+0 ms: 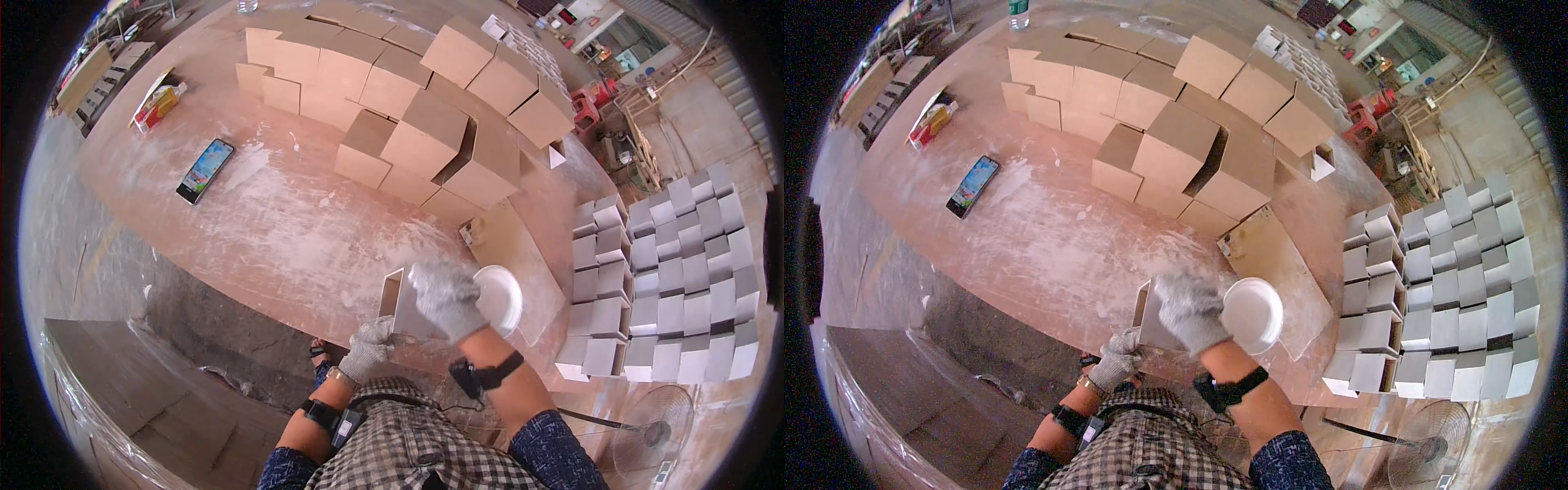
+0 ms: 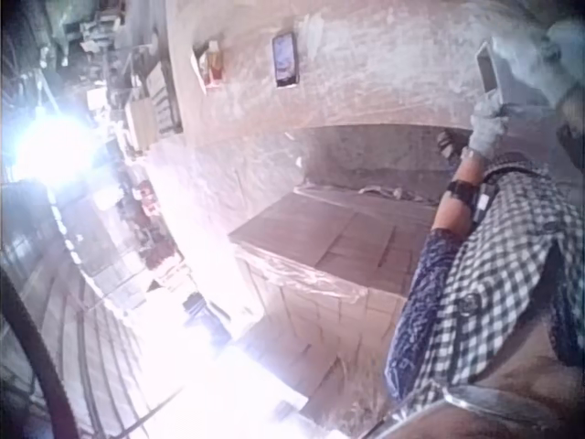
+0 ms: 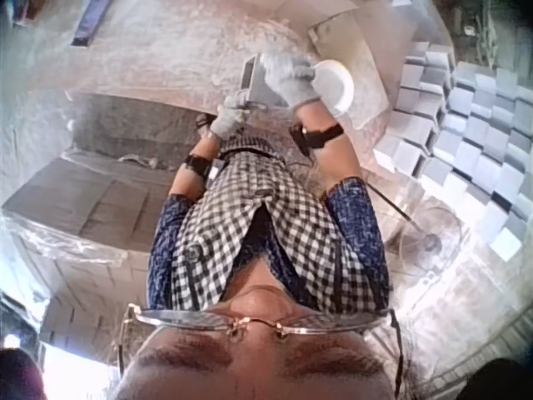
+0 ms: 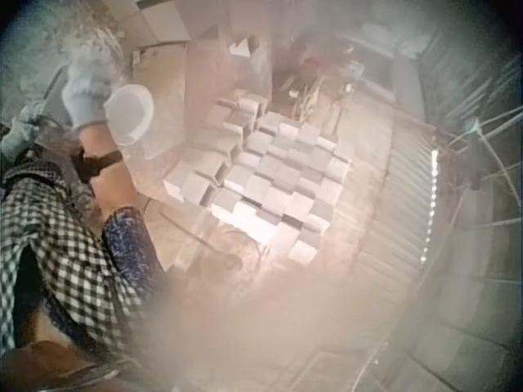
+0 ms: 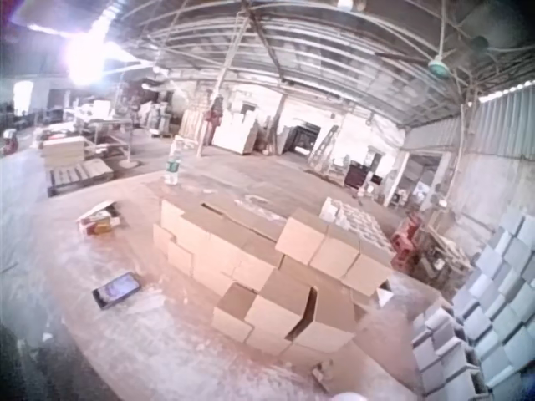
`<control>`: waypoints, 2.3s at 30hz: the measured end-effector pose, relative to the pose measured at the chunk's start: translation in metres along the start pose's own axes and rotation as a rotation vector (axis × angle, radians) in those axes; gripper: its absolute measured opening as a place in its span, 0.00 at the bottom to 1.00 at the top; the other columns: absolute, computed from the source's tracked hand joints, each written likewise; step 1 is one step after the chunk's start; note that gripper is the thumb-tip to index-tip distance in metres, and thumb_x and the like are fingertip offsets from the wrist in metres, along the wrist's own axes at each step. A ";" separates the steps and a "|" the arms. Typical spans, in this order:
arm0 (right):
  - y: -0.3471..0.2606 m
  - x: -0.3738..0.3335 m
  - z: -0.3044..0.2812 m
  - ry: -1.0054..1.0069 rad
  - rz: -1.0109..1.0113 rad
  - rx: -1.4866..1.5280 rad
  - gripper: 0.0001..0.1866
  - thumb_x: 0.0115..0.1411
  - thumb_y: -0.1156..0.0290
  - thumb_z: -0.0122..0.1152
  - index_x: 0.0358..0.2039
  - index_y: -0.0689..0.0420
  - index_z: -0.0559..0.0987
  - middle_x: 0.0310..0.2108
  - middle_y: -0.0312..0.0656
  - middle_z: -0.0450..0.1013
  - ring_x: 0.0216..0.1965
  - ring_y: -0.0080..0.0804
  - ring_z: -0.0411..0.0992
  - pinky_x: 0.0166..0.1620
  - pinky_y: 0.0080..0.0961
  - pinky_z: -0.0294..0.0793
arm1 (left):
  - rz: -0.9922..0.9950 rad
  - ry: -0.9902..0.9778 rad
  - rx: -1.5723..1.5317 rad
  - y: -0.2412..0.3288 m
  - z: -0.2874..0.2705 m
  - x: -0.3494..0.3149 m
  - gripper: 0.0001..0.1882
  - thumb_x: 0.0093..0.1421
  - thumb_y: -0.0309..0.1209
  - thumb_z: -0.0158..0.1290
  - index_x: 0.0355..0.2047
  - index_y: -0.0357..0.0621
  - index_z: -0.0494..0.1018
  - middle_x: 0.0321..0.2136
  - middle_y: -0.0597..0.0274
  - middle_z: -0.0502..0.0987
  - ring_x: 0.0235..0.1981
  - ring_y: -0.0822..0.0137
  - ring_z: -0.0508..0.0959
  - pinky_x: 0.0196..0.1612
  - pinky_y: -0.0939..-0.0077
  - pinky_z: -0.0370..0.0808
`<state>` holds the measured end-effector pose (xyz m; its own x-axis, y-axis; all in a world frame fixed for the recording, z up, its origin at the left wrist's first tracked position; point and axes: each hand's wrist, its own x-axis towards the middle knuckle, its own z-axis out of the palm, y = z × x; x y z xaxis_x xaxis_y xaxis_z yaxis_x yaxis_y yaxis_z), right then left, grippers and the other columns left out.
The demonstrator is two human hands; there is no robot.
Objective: The person is applying a white substance, likely glue or adhesive, to the edges and interior of a small wooden or cardboard box using a sponge.
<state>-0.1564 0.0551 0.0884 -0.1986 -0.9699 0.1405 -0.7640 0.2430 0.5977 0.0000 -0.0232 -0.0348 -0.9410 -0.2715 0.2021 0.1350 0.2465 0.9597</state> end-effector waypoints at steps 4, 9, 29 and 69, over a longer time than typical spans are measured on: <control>-0.013 -0.016 -0.019 -0.124 0.105 0.454 0.05 0.46 0.72 0.54 0.27 0.51 0.73 0.26 0.41 0.66 0.24 0.39 0.69 0.25 0.37 0.68 | -0.105 -0.023 0.073 -0.012 -0.004 -0.011 0.27 0.45 0.26 0.56 0.49 0.41 0.71 0.46 0.49 0.73 0.48 0.48 0.72 0.50 0.63 0.71; -0.010 -0.048 -0.049 -0.154 0.050 0.582 0.04 0.47 0.73 0.52 0.25 0.51 0.73 0.27 0.44 0.69 0.27 0.42 0.72 0.25 0.40 0.70 | -0.075 -0.020 0.047 0.003 -0.010 -0.010 0.25 0.46 0.24 0.58 0.49 0.45 0.73 0.46 0.52 0.75 0.47 0.51 0.74 0.49 0.64 0.72; 0.020 -0.025 -0.001 -0.246 0.201 0.537 0.06 0.49 0.72 0.52 0.30 0.52 0.74 0.27 0.45 0.69 0.30 0.43 0.72 0.31 0.42 0.72 | -0.150 -0.031 0.100 0.002 -0.003 -0.003 0.18 0.48 0.27 0.57 0.42 0.47 0.76 0.40 0.51 0.76 0.44 0.49 0.75 0.44 0.63 0.73; -0.050 -0.009 -0.025 0.088 -0.130 0.181 0.09 0.46 0.68 0.52 0.29 0.55 0.73 0.25 0.43 0.65 0.23 0.38 0.67 0.19 0.37 0.65 | 0.092 0.201 0.359 -0.022 0.026 -0.025 0.25 0.43 0.27 0.57 0.46 0.43 0.72 0.45 0.53 0.75 0.46 0.53 0.74 0.48 0.68 0.72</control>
<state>-0.1011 0.0514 0.0764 -0.0435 -0.9886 0.1444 -0.8789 0.1066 0.4649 0.0127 0.0024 -0.0663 -0.8462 -0.4003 0.3517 0.0654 0.5770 0.8141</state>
